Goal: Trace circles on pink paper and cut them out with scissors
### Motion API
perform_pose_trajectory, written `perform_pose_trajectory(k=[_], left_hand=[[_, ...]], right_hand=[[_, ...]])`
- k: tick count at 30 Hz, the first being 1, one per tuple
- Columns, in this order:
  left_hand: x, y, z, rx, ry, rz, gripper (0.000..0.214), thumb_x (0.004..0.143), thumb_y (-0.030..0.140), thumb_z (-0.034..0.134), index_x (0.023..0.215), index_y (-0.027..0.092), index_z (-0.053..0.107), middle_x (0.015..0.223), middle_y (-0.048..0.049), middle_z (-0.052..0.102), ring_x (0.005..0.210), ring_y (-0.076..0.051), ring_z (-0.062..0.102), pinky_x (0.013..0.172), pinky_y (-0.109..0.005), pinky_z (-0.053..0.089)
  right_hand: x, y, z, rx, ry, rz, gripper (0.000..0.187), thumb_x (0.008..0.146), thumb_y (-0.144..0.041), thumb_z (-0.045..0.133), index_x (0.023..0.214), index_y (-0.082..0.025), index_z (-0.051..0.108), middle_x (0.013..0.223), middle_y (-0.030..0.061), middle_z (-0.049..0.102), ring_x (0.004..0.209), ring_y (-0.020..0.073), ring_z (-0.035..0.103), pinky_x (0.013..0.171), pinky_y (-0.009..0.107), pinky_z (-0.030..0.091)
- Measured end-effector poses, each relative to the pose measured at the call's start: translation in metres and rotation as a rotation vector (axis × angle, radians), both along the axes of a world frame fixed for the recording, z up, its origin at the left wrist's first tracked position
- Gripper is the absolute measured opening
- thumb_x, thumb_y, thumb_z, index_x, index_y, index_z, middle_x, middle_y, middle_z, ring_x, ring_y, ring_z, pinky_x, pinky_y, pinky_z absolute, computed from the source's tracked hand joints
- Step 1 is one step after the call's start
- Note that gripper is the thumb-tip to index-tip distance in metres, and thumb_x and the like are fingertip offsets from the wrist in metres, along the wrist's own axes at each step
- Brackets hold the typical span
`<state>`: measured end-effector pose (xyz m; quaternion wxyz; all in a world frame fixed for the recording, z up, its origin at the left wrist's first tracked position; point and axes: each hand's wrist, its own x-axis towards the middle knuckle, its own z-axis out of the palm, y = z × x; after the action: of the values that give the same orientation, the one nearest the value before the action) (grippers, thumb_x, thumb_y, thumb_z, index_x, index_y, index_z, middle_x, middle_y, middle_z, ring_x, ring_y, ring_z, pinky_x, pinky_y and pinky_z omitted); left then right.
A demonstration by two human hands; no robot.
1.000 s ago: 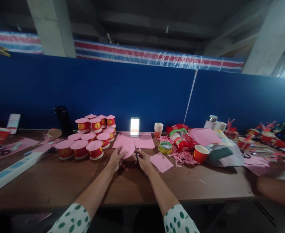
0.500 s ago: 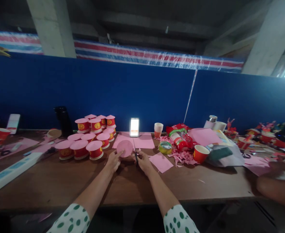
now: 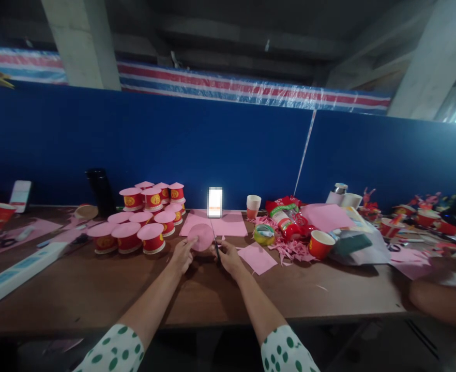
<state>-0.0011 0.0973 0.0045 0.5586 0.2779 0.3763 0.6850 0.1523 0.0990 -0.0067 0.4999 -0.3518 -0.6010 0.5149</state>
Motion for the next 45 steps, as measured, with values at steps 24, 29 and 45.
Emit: perform_pose_trajectory(k=[24,29,45], left_hand=[[-0.0015,0.004,-0.0038,0.012,-0.017,-0.019,0.03,0.048,0.027,0.078,0.066,0.01,0.061,0.059,-0.0065,0.066,0.062,-0.019,0.063,0.059,-0.028,0.05],[-0.0014,0.0039,-0.0033,-0.01,-0.025,-0.015,0.031,0.047,0.027,0.078,0.066,0.01,0.06,0.059,-0.0056,0.066,0.058,-0.017,0.062,0.055,-0.026,0.049],[-0.0026,0.008,-0.0087,0.006,-0.005,0.002,0.034,0.046,0.029,0.078,0.067,0.009,0.062,0.06,-0.0065,0.066,0.062,-0.018,0.063,0.061,-0.029,0.049]], right_hand=[[-0.0002,0.0007,-0.0012,0.003,0.02,0.022,0.036,0.066,-0.041,0.066,0.092,-0.016,0.066,0.057,-0.0023,0.053,0.045,0.0066,0.044,0.045,0.02,0.035],[-0.0001,0.0021,-0.0034,-0.003,0.009,0.012,0.038,0.066,-0.043,0.065,0.092,-0.015,0.066,0.055,-0.0027,0.053,0.044,0.0058,0.043,0.043,0.019,0.033],[0.0,0.0005,-0.0016,-0.009,-0.001,0.016,0.038,0.066,-0.043,0.065,0.093,-0.016,0.065,0.058,-0.002,0.053,0.046,0.0064,0.044,0.042,0.019,0.032]])
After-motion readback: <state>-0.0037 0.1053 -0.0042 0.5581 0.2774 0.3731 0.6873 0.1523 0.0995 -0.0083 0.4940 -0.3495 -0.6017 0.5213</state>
